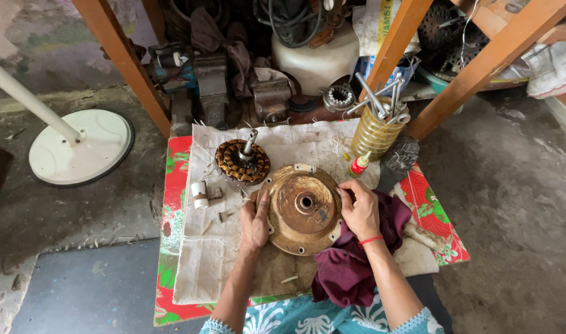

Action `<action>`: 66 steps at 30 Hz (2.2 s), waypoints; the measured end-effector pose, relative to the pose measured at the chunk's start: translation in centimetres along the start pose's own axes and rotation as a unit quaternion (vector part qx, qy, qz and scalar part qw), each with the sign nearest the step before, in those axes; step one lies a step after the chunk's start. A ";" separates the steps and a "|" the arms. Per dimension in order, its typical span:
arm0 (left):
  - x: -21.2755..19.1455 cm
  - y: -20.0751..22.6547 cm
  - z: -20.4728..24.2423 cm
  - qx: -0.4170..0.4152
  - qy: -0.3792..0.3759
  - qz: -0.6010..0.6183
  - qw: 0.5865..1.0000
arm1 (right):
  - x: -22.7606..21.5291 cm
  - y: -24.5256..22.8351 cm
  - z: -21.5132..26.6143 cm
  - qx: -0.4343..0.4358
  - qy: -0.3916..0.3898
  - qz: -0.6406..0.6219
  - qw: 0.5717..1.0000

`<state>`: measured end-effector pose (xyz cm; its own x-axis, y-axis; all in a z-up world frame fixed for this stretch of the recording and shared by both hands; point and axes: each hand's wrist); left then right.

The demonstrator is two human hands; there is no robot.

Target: The person wipes a circular metal motor part with a purple cloth, then flips it over to wipe the other side. The person also handles a separate copper-colored motor component and a small white plastic piece on the table.

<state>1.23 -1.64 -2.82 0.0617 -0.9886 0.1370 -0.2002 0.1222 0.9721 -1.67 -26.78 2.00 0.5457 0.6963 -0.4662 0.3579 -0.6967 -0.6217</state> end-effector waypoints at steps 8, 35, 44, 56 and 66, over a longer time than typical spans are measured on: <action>-0.1 0.1 0.1 -0.028 0.003 -0.036 0.999 | -0.3 -1.1 -0.1 -0.013 0.013 0.002 1.000; -1.4 -7.4 0.3 0.064 0.003 -0.079 0.995 | 9.2 -13.5 -3.9 0.034 -0.330 -0.174 0.927; -0.6 -2.2 1.2 0.006 0.054 -0.137 0.989 | 20.7 -19.0 3.7 -0.296 -0.314 0.275 0.859; -0.6 2.9 1.2 0.003 0.008 -0.021 1.000 | 20.0 -19.3 3.4 -0.142 -0.304 0.127 0.933; -0.7 1.8 1.1 -0.017 0.006 -0.035 0.999 | 10.9 -9.1 -5.8 0.077 -0.153 -0.166 0.971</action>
<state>-0.25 -0.82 -1.38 0.0860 -0.9938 0.0707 -0.1617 0.0561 0.9852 5.44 -13.88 6.20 0.1605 0.9134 -0.3742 0.3448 -0.4071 -0.8458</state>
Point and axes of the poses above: each hand's wrist, its own z-axis away from the middle knuckle, its own x-axis out of the palm, y = z × x, and after that the axes turned 3 degrees about y, right-handed
